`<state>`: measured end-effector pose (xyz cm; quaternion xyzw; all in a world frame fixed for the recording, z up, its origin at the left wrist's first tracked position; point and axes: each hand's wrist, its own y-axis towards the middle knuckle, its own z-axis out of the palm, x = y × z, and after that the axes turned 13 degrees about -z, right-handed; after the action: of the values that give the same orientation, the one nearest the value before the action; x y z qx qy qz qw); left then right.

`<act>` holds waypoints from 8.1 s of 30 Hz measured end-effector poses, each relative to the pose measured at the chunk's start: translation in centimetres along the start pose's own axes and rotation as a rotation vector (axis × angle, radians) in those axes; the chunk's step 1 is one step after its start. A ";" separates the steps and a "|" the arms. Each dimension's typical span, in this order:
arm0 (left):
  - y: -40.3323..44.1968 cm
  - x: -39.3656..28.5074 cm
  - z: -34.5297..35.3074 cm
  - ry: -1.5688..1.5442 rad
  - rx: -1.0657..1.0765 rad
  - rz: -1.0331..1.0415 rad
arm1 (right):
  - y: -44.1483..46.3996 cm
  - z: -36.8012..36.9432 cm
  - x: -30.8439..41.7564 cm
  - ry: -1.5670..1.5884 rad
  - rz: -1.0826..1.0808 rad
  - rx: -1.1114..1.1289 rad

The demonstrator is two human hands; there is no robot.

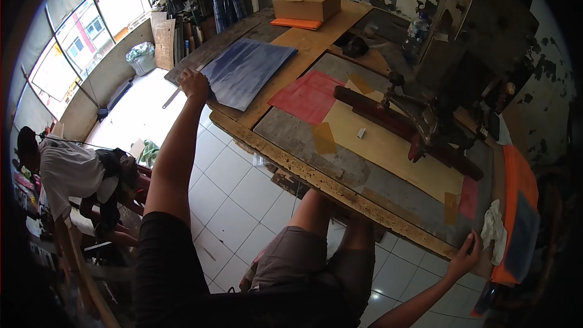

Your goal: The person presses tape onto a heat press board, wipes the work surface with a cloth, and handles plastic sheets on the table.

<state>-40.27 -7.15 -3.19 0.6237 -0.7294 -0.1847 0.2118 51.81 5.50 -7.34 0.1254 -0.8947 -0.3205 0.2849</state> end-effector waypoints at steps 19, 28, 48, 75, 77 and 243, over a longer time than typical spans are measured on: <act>0.5 -0.6 0.8 0.144 -0.181 0.154 | 0.0 0.0 0.0 0.000 -0.029 -0.018; 0.3 -0.5 0.7 0.160 -0.173 0.153 | 0.1 0.1 -0.2 -0.005 -0.014 -0.020; -6.6 -3.9 -8.6 -0.783 0.758 0.772 | 0.1 -0.1 -0.1 0.002 -0.032 -0.003; -5.7 -2.6 -8.4 -0.956 1.023 0.830 | 0.0 0.0 -0.1 0.010 -0.036 -0.025; -5.7 -2.6 -8.2 -0.952 1.014 0.832 | 0.0 0.0 0.1 0.010 -0.020 -0.021; 0.1 -22.8 -4.8 -1.126 0.307 0.677 | 0.4 0.2 2.6 -0.169 0.121 -0.248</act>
<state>-34.77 15.38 -0.93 0.1921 -0.9017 -0.2995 -0.2456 49.58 4.88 -6.05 0.0080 -0.8749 -0.4201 0.2408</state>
